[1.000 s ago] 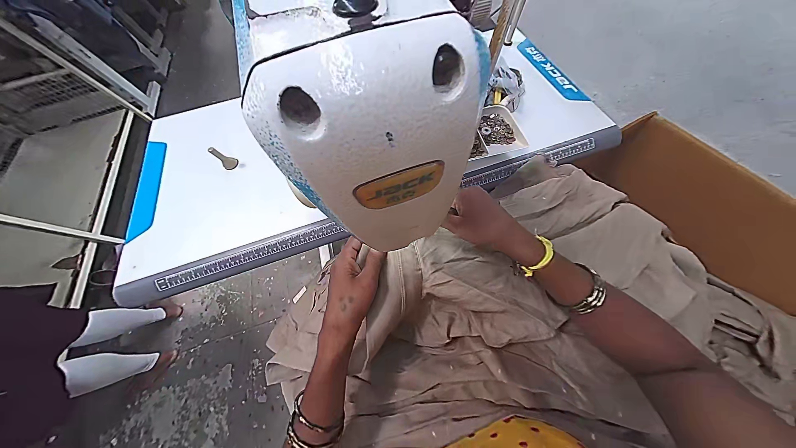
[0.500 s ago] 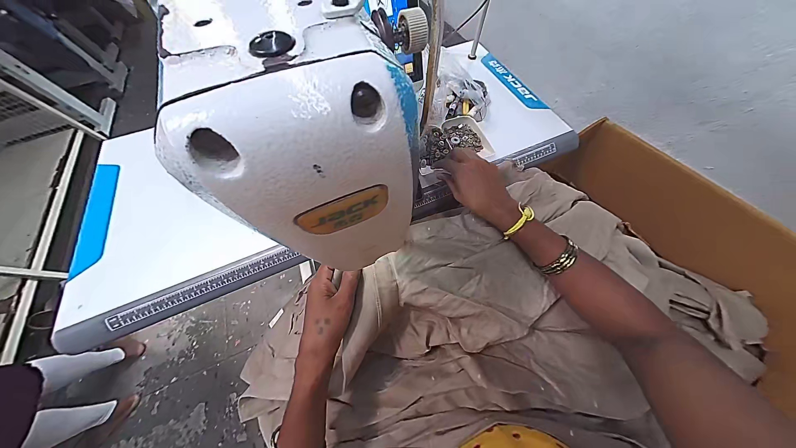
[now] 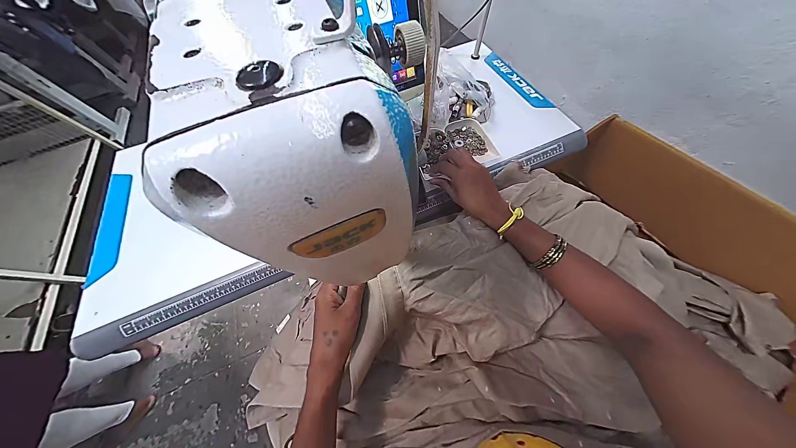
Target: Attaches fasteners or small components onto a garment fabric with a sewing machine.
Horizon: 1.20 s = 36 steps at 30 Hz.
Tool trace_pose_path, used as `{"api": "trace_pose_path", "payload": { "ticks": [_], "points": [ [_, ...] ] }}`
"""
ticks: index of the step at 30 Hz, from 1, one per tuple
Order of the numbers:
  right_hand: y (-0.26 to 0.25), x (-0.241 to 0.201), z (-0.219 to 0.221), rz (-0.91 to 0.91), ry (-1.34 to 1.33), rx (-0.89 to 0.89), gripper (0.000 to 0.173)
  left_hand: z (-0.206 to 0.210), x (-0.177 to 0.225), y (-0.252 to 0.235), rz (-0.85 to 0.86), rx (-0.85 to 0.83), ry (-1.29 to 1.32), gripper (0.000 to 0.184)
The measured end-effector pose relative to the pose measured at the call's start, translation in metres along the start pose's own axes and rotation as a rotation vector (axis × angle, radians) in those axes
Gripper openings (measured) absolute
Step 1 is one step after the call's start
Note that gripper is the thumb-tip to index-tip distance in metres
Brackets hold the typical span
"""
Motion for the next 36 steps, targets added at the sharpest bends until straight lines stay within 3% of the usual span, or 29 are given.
{"api": "trace_pose_path", "payload": {
  "ticks": [5,8,12,15,17,19,21,23,28,32,36],
  "points": [
    [-0.005,-0.007,0.002,-0.038,0.085,-0.05,0.017,0.0,-0.002,-0.001,0.022,-0.006,0.002,0.015],
    [-0.003,-0.003,0.0,-0.029,0.021,0.014,0.016,0.001,-0.001,-0.001,0.029,-0.005,0.007,0.016],
    [0.001,0.001,-0.019,0.167,-0.258,0.065,0.013,-0.001,-0.006,-0.004,0.024,-0.014,0.006,0.015],
    [-0.003,-0.008,-0.036,0.332,-0.46,-0.144,0.015,-0.002,-0.003,-0.003,0.083,0.024,-0.141,0.022],
    [-0.005,-0.032,-0.056,0.236,-0.418,-0.14,0.012,0.003,0.014,0.019,0.41,0.014,-0.429,0.034],
    [0.002,-0.072,-0.079,-0.04,-0.231,0.068,0.014,0.011,0.028,0.051,0.687,-0.121,-0.543,0.039],
    [0.022,-0.113,-0.088,-0.352,-0.133,0.261,0.015,0.013,0.026,0.071,0.743,-0.204,-0.494,0.04],
    [0.031,-0.143,-0.084,-0.575,-0.081,0.31,0.017,0.014,0.02,0.072,0.709,-0.221,-0.408,0.038],
    [0.026,-0.139,-0.08,-0.445,-0.198,0.274,0.015,0.01,0.018,0.066,0.577,-0.228,-0.264,0.034],
    [0.033,-0.144,-0.079,-0.56,-0.137,0.297,0.017,0.009,0.017,0.06,0.534,-0.266,-0.227,0.032],
    [0.025,-0.148,-0.072,-0.477,-0.085,0.311,0.015,0.021,0.016,0.06,0.527,-0.309,-0.215,0.034]
  ]
}}
Point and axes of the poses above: each hand's wrist, its own y-axis away from the middle knuckle, its own z-axis out of the palm, x = y × z, the point moved 5 cm from there along -y, towards the middle knuckle, and after that the axes turned 13 degrees about y, right-handed, at the moved point
